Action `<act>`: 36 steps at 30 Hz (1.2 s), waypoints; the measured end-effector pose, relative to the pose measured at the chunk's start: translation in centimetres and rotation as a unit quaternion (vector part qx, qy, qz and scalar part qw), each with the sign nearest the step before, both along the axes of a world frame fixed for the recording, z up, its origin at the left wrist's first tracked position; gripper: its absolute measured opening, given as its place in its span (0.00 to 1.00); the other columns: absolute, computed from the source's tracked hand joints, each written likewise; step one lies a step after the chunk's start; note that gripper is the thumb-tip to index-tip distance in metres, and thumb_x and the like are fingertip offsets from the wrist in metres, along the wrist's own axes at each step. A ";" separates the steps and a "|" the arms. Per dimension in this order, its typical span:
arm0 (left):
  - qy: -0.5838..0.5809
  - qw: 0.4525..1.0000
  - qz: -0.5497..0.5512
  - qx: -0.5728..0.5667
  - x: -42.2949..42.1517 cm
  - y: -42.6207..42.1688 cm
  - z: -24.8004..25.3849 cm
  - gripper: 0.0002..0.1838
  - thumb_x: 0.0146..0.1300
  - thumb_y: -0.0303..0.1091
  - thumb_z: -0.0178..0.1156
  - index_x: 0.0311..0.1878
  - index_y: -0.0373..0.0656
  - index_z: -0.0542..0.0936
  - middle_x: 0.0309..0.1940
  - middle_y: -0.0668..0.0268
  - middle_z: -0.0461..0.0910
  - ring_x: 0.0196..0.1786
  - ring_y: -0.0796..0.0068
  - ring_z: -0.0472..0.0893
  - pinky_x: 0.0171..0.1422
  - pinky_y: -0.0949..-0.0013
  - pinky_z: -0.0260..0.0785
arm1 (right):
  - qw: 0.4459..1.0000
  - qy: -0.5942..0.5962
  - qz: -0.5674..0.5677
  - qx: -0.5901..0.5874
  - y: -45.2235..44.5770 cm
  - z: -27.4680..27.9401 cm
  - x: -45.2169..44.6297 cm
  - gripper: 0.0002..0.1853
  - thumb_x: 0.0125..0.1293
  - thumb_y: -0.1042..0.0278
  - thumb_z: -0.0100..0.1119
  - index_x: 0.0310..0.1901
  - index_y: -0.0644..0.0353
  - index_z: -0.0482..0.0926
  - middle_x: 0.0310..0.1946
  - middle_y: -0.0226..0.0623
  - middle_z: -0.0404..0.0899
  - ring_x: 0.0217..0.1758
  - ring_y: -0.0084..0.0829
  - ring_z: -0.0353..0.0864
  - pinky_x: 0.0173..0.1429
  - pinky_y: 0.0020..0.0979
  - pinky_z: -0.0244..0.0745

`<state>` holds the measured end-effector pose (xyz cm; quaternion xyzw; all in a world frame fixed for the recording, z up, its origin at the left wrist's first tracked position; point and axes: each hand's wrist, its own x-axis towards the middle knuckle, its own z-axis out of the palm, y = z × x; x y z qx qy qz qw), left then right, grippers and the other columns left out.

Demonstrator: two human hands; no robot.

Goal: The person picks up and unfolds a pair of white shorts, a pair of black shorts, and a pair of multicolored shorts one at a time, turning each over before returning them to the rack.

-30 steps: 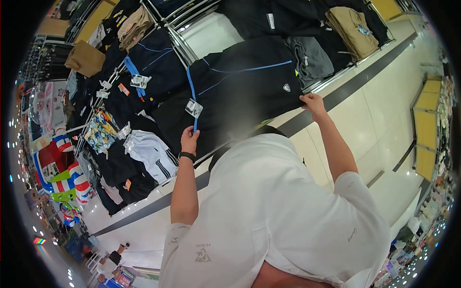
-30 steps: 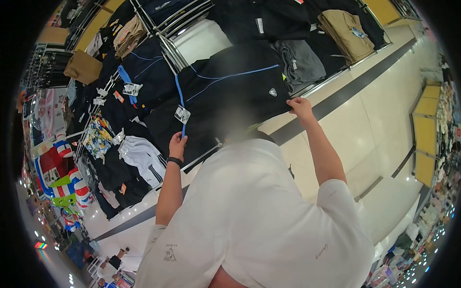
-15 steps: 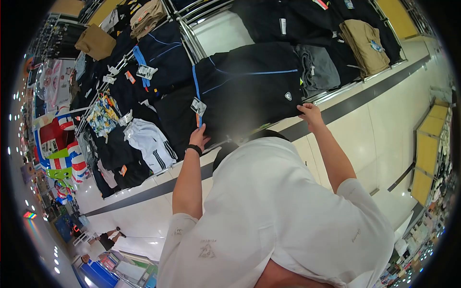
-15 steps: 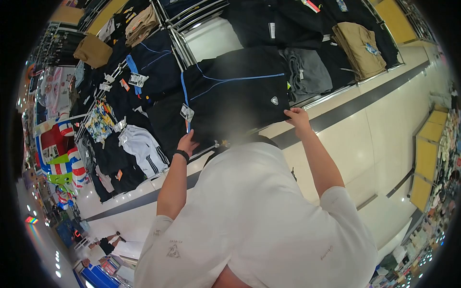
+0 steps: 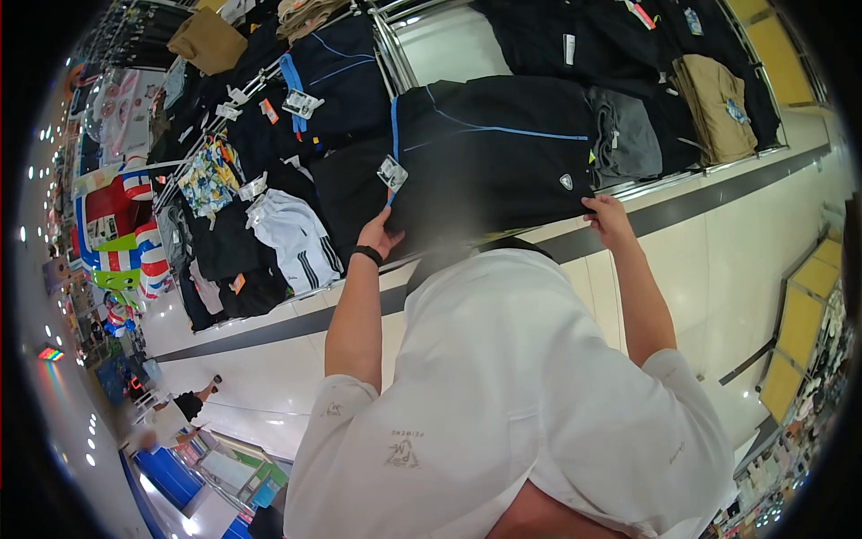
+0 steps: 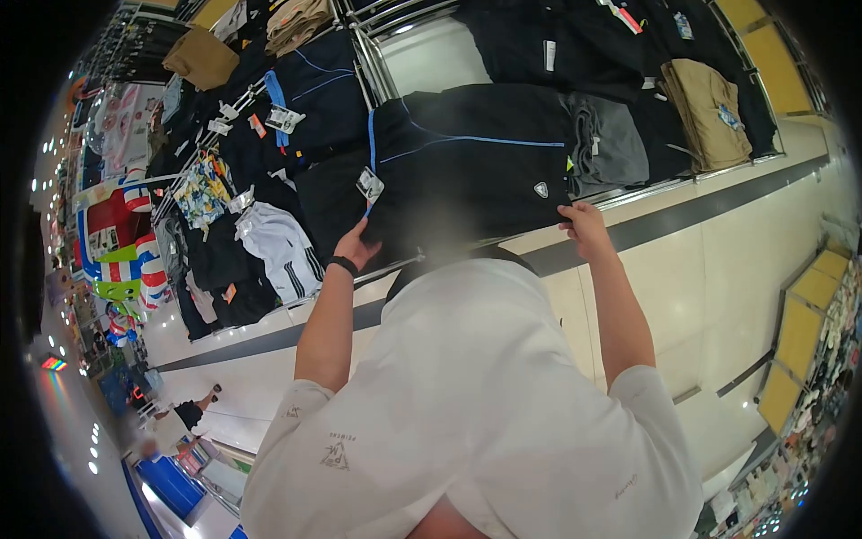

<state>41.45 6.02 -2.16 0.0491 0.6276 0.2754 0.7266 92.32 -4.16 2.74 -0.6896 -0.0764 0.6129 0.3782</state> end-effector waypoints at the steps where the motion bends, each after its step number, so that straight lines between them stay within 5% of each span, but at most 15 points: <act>1: 0.021 0.999 -0.022 0.011 -0.1 0.1 0.1 0.17 0.67 0.44 0.62 0.54 0.47 0.77 0.50 0.67 0.79 0.55 0.63 0.76 0.61 0.51 0.66 | 1.000 -0.011 -0.013 0.017 0.1 0.8 -0.1 0.11 0.62 0.73 0.65 0.27 0.52 0.71 0.21 0.24 0.72 0.21 0.20 0.78 0.23 0.19 0.62; 10: 0.158 0.979 -0.099 0.084 0.0 0.5 0.5 0.20 0.65 0.37 0.65 0.58 0.43 0.74 0.51 0.67 0.75 0.53 0.68 0.74 0.55 0.52 0.71 | 0.996 -0.050 0.018 0.071 0.8 2.5 0.5 0.08 0.63 0.76 0.63 0.41 0.58 0.73 0.27 0.29 0.78 0.24 0.21 0.79 0.26 0.22 0.67; 12: 0.156 0.977 -0.103 0.106 -0.1 0.6 1.9 0.21 0.65 0.35 0.64 0.59 0.45 0.73 0.51 0.67 0.75 0.52 0.69 0.74 0.53 0.53 0.71 | 0.989 -0.054 -0.002 0.137 1.1 3.6 0.5 0.12 0.64 0.76 0.61 0.48 0.59 0.74 0.28 0.29 0.78 0.24 0.20 0.79 0.28 0.22 0.70; 13: 0.162 0.972 -0.090 0.145 0.4 0.8 3.5 0.21 0.65 0.34 0.64 0.60 0.48 0.73 0.50 0.68 0.75 0.52 0.70 0.75 0.52 0.53 0.72 | 0.986 -0.054 0.018 0.154 1.6 5.1 0.3 0.20 0.66 0.78 0.59 0.59 0.58 0.72 0.29 0.29 0.78 0.26 0.19 0.78 0.31 0.21 0.73; 16: 0.137 0.967 -0.067 0.203 0.5 1.5 7.5 0.21 0.66 0.30 0.61 0.62 0.55 0.74 0.50 0.73 0.74 0.51 0.75 0.74 0.52 0.54 0.69 | 0.977 -0.023 0.022 0.210 3.2 9.7 -0.2 0.26 0.67 0.80 0.56 0.67 0.55 0.68 0.29 0.28 0.79 0.28 0.18 0.77 0.34 0.21 0.75; 19: 0.023 0.958 -0.034 0.284 0.0 2.4 11.3 0.20 0.69 0.24 0.54 0.63 0.49 0.75 0.52 0.71 0.78 0.50 0.77 0.79 0.48 0.67 0.75 | 0.971 -0.009 0.033 0.236 4.7 10.2 1.9 0.20 0.68 0.80 0.54 0.61 0.61 0.75 0.31 0.31 0.79 0.29 0.20 0.77 0.38 0.23 0.77; 21: -0.002 0.950 -0.052 0.308 -0.5 3.0 14.5 0.19 0.69 0.24 0.53 0.63 0.45 0.75 0.53 0.69 0.78 0.52 0.76 0.79 0.50 0.65 0.75 | 0.964 0.029 0.039 0.260 5.6 12.0 2.7 0.14 0.68 0.79 0.52 0.53 0.68 0.80 0.35 0.34 0.80 0.32 0.22 0.79 0.43 0.25 0.78; 24: -0.042 0.937 -0.084 0.337 -1.3 3.3 19.4 0.24 0.66 0.24 0.53 0.66 0.40 0.71 0.59 0.62 0.77 0.58 0.68 0.79 0.58 0.58 0.74 | 0.951 0.029 0.049 0.304 6.8 16.1 2.8 0.16 0.68 0.80 0.51 0.55 0.68 0.79 0.38 0.36 0.81 0.37 0.24 0.80 0.48 0.26 0.78; 30: 0.159 0.858 -0.272 0.405 -0.7 1.1 29.3 0.36 0.52 0.12 0.50 0.69 0.36 0.68 0.59 0.61 0.75 0.59 0.74 0.76 0.65 0.71 0.66 | 0.927 -0.054 0.173 0.328 7.0 22.0 2.7 0.24 0.58 0.88 0.56 0.58 0.68 0.77 0.43 0.34 0.82 0.44 0.21 0.81 0.57 0.25 0.75; 34: 0.295 0.809 -0.277 0.427 -0.7 -0.4 30.7 0.25 0.52 0.12 0.54 0.56 0.34 0.78 0.49 0.62 0.80 0.51 0.76 0.79 0.58 0.75 0.68 | 0.868 -0.259 0.266 0.330 7.0 22.0 3.4 0.18 0.61 0.83 0.57 0.54 0.66 0.80 0.40 0.30 0.80 0.40 0.17 0.78 0.53 0.22 0.72; 35: 0.251 0.862 -0.224 0.380 -0.6 -0.8 31.4 0.15 0.56 0.16 0.58 0.48 0.33 0.80 0.38 0.65 0.81 0.40 0.80 0.79 0.51 0.78 0.69 | 0.836 -0.317 0.300 0.332 7.0 21.8 3.7 0.15 0.63 0.81 0.58 0.51 0.66 0.81 0.39 0.29 0.79 0.38 0.16 0.77 0.51 0.20 0.72; 36: 0.251 0.863 -0.225 0.377 -1.1 -1.2 31.4 0.15 0.56 0.16 0.58 0.48 0.33 0.80 0.38 0.65 0.81 0.40 0.80 0.79 0.51 0.78 0.69 | 0.837 -0.316 0.301 0.330 6.8 22.2 3.5 0.15 0.63 0.81 0.58 0.51 0.66 0.81 0.39 0.29 0.79 0.38 0.16 0.77 0.51 0.20 0.72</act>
